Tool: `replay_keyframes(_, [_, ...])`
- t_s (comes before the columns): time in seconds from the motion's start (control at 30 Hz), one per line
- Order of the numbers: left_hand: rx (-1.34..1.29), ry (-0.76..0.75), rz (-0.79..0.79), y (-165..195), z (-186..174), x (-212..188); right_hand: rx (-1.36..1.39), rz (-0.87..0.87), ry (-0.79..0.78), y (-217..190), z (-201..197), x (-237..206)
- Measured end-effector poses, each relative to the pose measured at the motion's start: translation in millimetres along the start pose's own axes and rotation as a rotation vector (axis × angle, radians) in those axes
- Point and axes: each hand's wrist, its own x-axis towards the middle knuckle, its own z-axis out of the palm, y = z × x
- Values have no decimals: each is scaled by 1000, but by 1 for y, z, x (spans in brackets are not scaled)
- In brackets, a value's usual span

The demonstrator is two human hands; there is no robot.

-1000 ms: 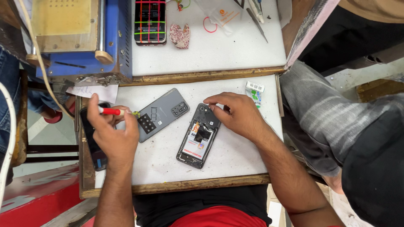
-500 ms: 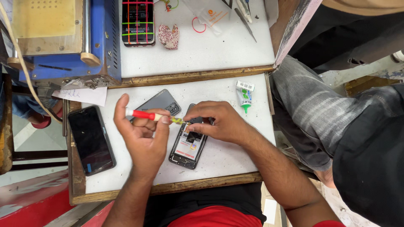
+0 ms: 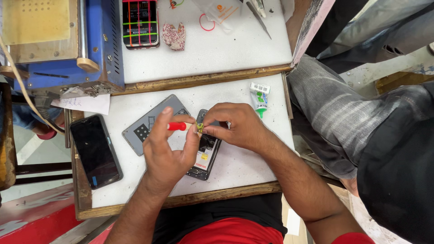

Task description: The person applies adhesive to the internal frame of a disassembled smartphone, then places the back cover onto the chassis and secures it with rubber bands. The person handles the phone, adhesive tube, and rubber bands throughout the process.

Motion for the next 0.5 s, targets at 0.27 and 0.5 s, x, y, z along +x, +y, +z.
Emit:
replay_keyframes(0.27, [33,-4,31,2,5,7,-64,-19,22,2,-3,0])
replay_keyframes(0.5, [-58,83,-101,0,11,-2,-39,-33,26,0,-4,0])
